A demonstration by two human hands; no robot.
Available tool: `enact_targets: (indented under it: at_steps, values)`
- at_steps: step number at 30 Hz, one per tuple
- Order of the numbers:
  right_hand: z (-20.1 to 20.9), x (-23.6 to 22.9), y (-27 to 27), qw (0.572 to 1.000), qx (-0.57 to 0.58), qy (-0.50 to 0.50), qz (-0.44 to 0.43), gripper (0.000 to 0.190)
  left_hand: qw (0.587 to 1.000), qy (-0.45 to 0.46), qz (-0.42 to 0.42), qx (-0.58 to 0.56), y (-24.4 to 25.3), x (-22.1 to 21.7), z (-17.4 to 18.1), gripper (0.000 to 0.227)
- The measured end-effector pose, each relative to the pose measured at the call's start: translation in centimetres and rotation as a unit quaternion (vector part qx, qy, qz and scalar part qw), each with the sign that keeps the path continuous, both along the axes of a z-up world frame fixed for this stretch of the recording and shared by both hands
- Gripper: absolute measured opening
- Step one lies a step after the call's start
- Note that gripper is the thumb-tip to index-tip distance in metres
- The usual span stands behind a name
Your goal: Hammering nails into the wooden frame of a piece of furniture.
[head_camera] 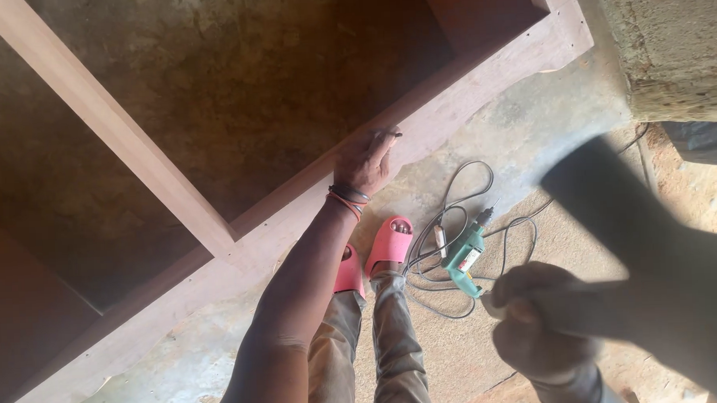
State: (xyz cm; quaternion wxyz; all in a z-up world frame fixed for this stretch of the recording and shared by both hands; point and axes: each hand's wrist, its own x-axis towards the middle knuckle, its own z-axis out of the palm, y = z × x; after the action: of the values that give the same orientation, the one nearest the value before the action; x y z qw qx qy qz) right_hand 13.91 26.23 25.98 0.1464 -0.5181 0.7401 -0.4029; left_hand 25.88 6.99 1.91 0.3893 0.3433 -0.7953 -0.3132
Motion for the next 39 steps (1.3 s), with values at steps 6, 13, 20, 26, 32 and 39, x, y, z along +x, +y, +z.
enact_targets:
  at_steps: [6, 13, 20, 26, 32, 39]
  values:
    - [-3.4, -0.4, -3.1, 0.942, 0.326, 0.073, 0.019, 0.018, 1.0, -0.004, -0.008, -0.005, -0.4, -0.4, -0.8, 0.022]
    - [-1.3, 0.2, -1.5, 0.99, 0.076, 0.119, 0.0, 0.025, 1.0, -0.025, 0.006, 0.009, 0.3, 0.0, -0.5, 0.021]
    - [-3.8, 0.0, -3.2, 0.946, 0.323, 0.028, 0.021, 0.015, 0.998, -0.046, -0.009, 0.032, 0.2, -0.1, -1.4, 0.014]
    - [-4.0, 0.2, 1.0, 0.961, 0.274, -0.013, -0.021, 0.021, 0.999, -0.004, 0.021, 0.033, 0.1, -0.4, -0.6, 0.015]
    - [-5.8, 1.6, 10.1, 0.944, 0.312, -0.076, -0.072, 0.021, 0.964, 0.152, 0.098, 0.197, 1.7, 3.7, 1.6, 0.01]
    - [-10.9, 1.8, 21.7, 0.851, 0.5, -0.149, -0.057, 0.031, 0.974, 0.018, 0.172, 0.148, 7.0, 16.6, 7.6, 0.009]
